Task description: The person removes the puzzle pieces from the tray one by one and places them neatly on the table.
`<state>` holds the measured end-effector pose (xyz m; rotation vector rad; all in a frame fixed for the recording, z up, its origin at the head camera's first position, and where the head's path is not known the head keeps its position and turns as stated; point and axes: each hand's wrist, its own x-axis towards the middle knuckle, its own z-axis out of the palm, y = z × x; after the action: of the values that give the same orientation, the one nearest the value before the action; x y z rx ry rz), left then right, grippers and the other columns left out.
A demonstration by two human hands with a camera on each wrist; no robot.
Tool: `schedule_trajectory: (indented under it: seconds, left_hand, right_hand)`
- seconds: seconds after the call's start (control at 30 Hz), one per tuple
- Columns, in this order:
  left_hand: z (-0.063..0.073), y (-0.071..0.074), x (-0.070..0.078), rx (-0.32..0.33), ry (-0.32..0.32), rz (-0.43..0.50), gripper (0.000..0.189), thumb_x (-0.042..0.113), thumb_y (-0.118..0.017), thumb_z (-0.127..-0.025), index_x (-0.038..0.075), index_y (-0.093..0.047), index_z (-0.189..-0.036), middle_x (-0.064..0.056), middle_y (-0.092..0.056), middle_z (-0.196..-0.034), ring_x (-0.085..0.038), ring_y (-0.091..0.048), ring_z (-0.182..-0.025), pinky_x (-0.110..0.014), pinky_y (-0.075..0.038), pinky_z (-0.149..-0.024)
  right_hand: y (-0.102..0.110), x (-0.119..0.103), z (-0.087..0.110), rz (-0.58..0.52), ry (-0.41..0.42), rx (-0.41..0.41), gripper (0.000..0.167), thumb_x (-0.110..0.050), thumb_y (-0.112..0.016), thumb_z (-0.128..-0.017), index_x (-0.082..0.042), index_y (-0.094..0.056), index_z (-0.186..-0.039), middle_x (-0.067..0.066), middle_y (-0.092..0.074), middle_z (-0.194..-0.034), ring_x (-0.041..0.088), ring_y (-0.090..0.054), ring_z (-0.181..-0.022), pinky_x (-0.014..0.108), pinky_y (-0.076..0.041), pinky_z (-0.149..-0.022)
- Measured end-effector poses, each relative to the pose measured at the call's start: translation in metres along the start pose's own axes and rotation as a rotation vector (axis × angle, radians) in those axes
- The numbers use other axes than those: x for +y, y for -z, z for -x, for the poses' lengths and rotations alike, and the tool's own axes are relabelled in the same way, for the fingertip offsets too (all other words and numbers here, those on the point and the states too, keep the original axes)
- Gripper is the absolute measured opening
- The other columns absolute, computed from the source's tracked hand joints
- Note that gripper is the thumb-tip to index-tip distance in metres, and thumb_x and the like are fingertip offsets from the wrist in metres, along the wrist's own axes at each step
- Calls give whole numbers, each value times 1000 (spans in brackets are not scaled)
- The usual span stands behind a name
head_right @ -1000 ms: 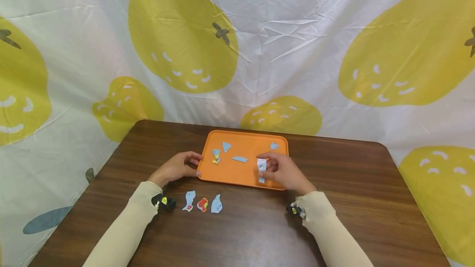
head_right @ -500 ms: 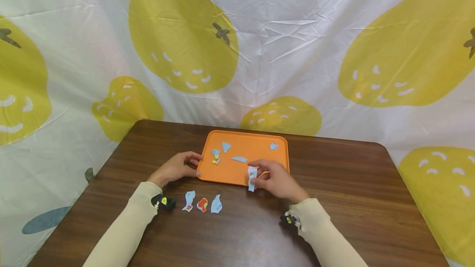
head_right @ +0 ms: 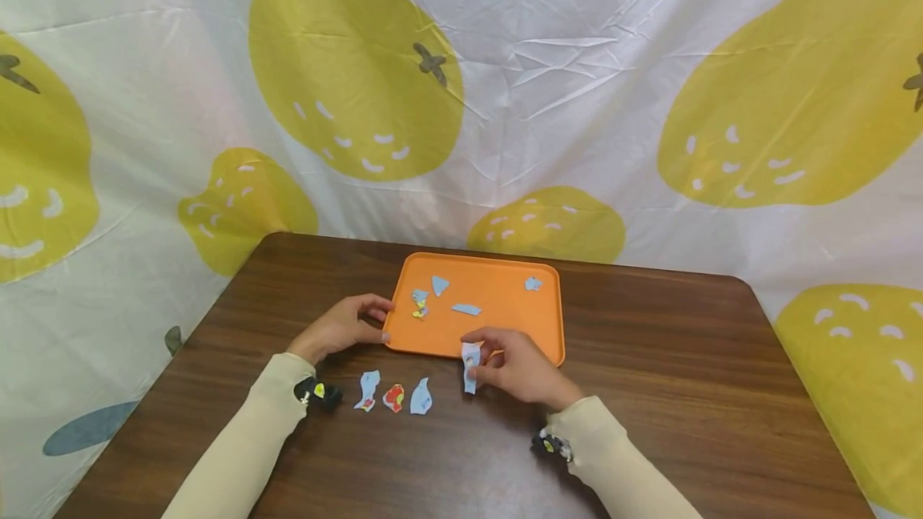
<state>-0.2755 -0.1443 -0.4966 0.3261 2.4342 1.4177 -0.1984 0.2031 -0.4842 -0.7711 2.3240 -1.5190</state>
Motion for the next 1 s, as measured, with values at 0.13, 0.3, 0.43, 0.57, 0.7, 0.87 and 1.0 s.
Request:
schedule_trajectory:
  seconds: [0.13,0.3,0.43,0.57,0.7,0.87,1.0]
  left_hand:
    - [0,0,0,2,2,-4,54,14,-91,-83,13,-70,-133,-9,-70,-118,-24,-62,-111,-34,-48,-95]
    - [-1,0,-1,2,-1,4,54,13,-91,-83,12,-70,-133,-9,-70,-118,-24,-62,-111,-34,-48,-96]
    - [-1,0,-1,-2,-3,9,54,13,-90,-83,12,-70,-133,-9,-70,-118,-24,-62,-111,-34,-48,-96]
    - [-1,0,0,-2,0,4,54,13,-90,-83,12,-70,-133,-9,-70,-118,-23,-62,-111,-34,-48,-96]
    - [0,0,2,4,7,-8,55,13,-90,-83,12,-70,-133,-8,-70,-118,-23,-62,-110,-33,-47,-95]
    - [1,0,3,8,12,-13,54,15,-91,-83,13,-70,-133,-8,-70,-117,-23,-62,-109,-34,-47,-94]
    - [1,0,2,7,13,-13,54,16,-91,-83,14,-70,-133,-8,-70,-118,-23,-62,-109,-34,-47,-95]
  right_hand:
    - [-8,-1,1,-20,18,-30,50,0,-77,-94,8,-59,-139,14,-61,-89,30,-77,-74,40,-63,-67]
    - [-16,-4,0,20,12,-45,49,-2,-79,-93,4,-61,-138,12,-66,-88,24,-77,-72,32,-62,-65]
    - [-21,-5,-2,62,-3,-48,46,-4,-81,-91,2,-64,-134,7,-68,-86,16,-75,-72,28,-60,-65]
    - [-25,-6,-2,61,-27,-55,42,-3,-81,-91,2,-65,-129,5,-66,-84,16,-74,-71,31,-61,-63]
    - [-30,-9,-3,41,-54,-64,38,-1,-81,-90,2,-66,-125,8,-65,-83,19,-75,-71,34,-62,-62]
    - [-37,-14,-6,8,-80,-64,34,-3,-81,-91,-1,-66,-121,11,-65,-82,23,-75,-71,35,-63,-62]
    - [-40,-16,-8,28,-81,-52,26,-6,-82,-91,-3,-67,-113,10,-71,-78,25,-74,-67,35,-62,-59]
